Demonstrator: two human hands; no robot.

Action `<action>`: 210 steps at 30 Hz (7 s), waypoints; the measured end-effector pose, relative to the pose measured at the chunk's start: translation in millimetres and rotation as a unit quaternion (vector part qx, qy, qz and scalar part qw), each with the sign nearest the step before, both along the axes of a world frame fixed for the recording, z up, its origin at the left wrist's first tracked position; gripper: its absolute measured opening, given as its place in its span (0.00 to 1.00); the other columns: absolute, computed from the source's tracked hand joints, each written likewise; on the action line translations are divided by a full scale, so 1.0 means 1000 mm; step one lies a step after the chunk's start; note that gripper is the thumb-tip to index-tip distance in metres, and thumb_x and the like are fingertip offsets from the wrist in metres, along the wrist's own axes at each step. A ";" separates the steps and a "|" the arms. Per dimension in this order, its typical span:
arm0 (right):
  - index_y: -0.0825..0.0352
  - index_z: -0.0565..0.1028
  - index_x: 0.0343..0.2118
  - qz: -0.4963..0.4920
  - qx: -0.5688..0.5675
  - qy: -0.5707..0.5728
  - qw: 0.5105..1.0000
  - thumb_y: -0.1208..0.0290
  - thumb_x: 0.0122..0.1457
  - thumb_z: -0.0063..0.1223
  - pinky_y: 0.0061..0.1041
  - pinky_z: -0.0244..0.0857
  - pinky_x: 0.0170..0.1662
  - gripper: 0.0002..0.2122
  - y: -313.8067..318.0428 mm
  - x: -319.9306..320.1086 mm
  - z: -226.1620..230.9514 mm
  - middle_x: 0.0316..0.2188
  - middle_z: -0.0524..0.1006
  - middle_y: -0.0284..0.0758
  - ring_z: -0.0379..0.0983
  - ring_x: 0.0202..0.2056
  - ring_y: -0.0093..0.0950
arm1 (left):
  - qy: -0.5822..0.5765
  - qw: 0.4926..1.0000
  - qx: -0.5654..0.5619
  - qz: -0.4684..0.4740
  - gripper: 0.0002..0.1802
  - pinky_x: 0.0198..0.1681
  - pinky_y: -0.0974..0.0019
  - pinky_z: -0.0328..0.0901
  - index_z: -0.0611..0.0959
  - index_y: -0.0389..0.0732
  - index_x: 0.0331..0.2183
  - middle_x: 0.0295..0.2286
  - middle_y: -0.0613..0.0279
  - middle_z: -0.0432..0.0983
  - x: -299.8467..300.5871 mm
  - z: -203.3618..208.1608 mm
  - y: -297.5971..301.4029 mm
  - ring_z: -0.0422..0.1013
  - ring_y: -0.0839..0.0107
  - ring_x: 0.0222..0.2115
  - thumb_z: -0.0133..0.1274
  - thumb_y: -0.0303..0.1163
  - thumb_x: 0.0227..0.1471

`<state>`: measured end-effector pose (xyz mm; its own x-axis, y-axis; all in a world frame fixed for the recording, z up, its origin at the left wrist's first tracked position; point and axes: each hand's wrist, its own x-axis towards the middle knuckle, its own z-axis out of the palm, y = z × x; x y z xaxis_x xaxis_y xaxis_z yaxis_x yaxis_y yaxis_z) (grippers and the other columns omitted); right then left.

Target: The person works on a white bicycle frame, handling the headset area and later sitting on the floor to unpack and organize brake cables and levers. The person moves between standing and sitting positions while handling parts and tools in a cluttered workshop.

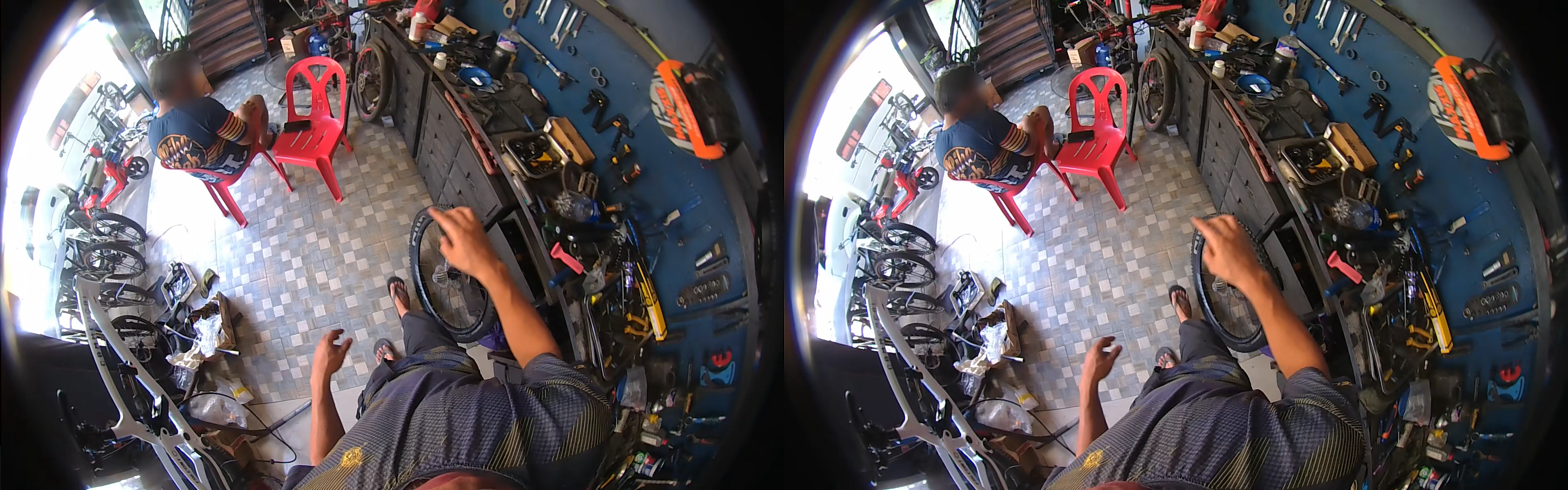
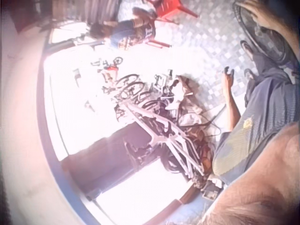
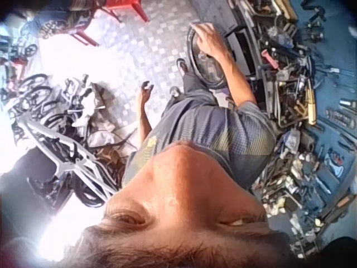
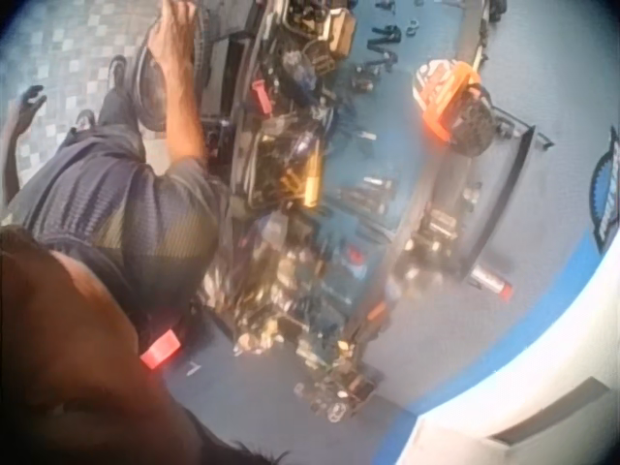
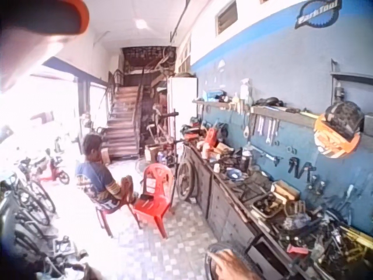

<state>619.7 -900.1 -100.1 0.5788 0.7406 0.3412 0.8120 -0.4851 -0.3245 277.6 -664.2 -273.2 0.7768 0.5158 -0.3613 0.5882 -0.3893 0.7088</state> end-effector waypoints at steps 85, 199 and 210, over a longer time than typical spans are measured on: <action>0.60 0.53 0.69 0.654 -0.393 0.104 0.638 0.66 0.52 0.58 0.48 0.66 0.54 0.40 0.783 -0.200 -0.210 0.52 0.72 0.53 0.71 0.51 0.53 | 0.066 0.804 -0.141 0.573 0.25 0.54 0.54 0.67 0.79 0.42 0.52 0.49 0.49 0.76 -0.112 -0.028 0.350 0.72 0.51 0.51 0.56 0.47 0.58; 0.67 0.75 0.55 0.692 -0.139 0.612 0.356 0.75 0.63 0.59 0.26 0.61 0.58 0.17 1.163 -0.454 -0.638 0.47 0.80 0.30 0.70 0.49 0.20 | -0.298 0.631 0.093 0.710 0.17 0.41 0.71 0.68 0.81 0.34 0.46 0.36 0.62 0.82 -0.237 -0.330 0.775 0.74 0.80 0.37 0.60 0.35 0.60; 0.64 0.79 0.42 0.806 0.034 0.332 0.489 0.74 0.53 0.61 0.39 0.57 0.56 0.13 1.150 -0.458 -0.614 0.37 0.77 0.36 0.69 0.44 0.42 | -0.070 0.632 0.281 0.719 0.18 0.28 0.69 0.63 0.82 0.34 0.30 0.22 0.63 0.76 -0.262 -0.344 0.756 0.69 0.76 0.23 0.57 0.41 0.62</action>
